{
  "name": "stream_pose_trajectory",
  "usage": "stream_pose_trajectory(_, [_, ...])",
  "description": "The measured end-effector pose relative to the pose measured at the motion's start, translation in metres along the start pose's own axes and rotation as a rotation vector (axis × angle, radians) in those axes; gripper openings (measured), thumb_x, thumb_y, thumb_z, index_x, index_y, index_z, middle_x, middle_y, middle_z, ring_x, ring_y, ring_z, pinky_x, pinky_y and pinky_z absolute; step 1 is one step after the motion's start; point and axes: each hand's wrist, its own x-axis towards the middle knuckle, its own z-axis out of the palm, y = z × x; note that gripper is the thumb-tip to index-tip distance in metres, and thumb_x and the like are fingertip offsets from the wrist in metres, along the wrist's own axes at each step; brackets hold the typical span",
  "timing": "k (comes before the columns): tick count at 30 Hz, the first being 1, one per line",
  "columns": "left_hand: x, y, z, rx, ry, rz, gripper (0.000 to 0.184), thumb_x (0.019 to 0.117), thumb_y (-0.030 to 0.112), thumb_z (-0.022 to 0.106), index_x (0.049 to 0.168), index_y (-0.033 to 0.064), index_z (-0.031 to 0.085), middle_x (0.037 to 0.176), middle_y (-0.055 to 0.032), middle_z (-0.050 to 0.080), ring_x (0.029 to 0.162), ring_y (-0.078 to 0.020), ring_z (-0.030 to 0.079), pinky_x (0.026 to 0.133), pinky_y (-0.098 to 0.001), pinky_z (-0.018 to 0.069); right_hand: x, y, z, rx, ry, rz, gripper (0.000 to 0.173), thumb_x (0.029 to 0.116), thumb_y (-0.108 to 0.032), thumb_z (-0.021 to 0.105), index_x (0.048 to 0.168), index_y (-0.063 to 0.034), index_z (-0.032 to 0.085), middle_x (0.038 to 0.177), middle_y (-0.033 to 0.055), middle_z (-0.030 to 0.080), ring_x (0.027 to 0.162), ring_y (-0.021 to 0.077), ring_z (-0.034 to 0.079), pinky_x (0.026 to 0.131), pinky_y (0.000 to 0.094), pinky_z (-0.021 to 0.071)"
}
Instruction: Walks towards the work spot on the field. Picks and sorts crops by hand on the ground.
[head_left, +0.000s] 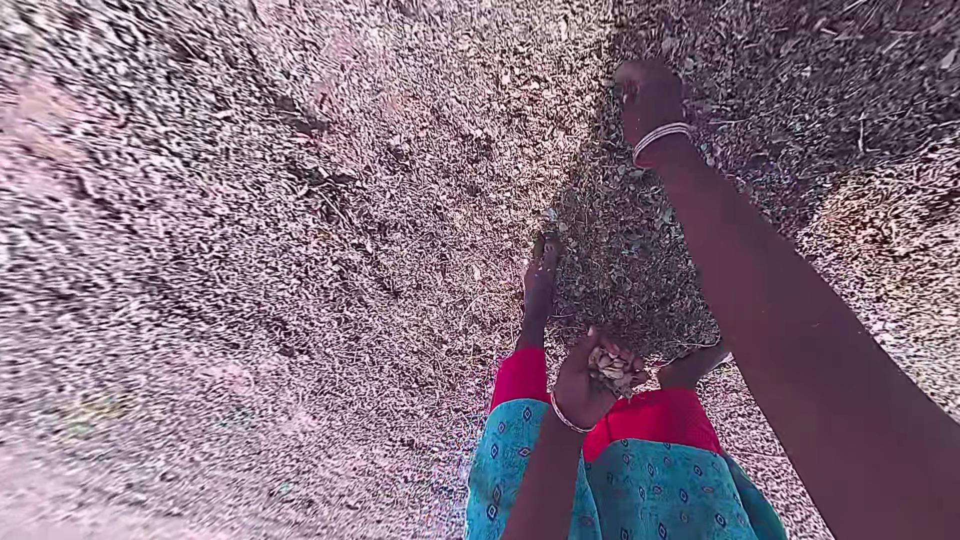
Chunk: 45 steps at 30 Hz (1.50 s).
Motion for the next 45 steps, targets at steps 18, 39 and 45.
stream_pose_trajectory(18, [0.0, 0.037, 0.03, -0.098, -0.019, 0.06, 0.041, 0.1046, 0.035, 0.048, 0.08, 0.0169, 0.076, 0.083, -0.0005, 0.074, 0.082, -0.0148, 0.073, 0.078, -0.0333, 0.0618, -0.089, 0.117, -0.008, 0.287, 0.141, 0.633, 0.028, 0.1023, -0.008, 0.053, 0.125, -0.0019, 0.068, 0.119, 0.0199, 0.068, 0.1, 0.0289, 0.066, 0.089, 0.0478, 0.0525])
stream_pose_trajectory(39, [0.003, -0.006, -0.005, 0.15, 0.276, 0.115, 0.047, 0.1097, 0.035, 0.033, 0.094, 0.0178, 0.073, 0.088, -0.0027, 0.074, 0.085, -0.0159, 0.074, 0.08, -0.0348, 0.0624, -0.269, 0.054, -0.024, 0.969, 0.045, 0.034, 0.018, 0.0879, 0.004, 0.052, 0.095, -0.0062, 0.064, 0.1, -0.0006, 0.072, 0.095, 0.0089, 0.069, 0.084, 0.0312, 0.0604])
stream_pose_trajectory(45, [0.007, -0.023, -0.004, 0.119, 0.294, 0.119, 0.045, 0.109, 0.034, 0.035, 0.091, 0.0154, 0.072, 0.087, -0.0039, 0.073, 0.083, -0.0169, 0.072, 0.079, -0.0356, 0.0615, -0.296, 0.051, -0.006, 0.766, 0.03, -0.076, 0.037, 0.0824, 0.009, 0.049, 0.115, 0.0084, 0.067, 0.124, 0.0185, 0.069, 0.118, 0.0217, 0.066, 0.103, 0.0395, 0.0536])
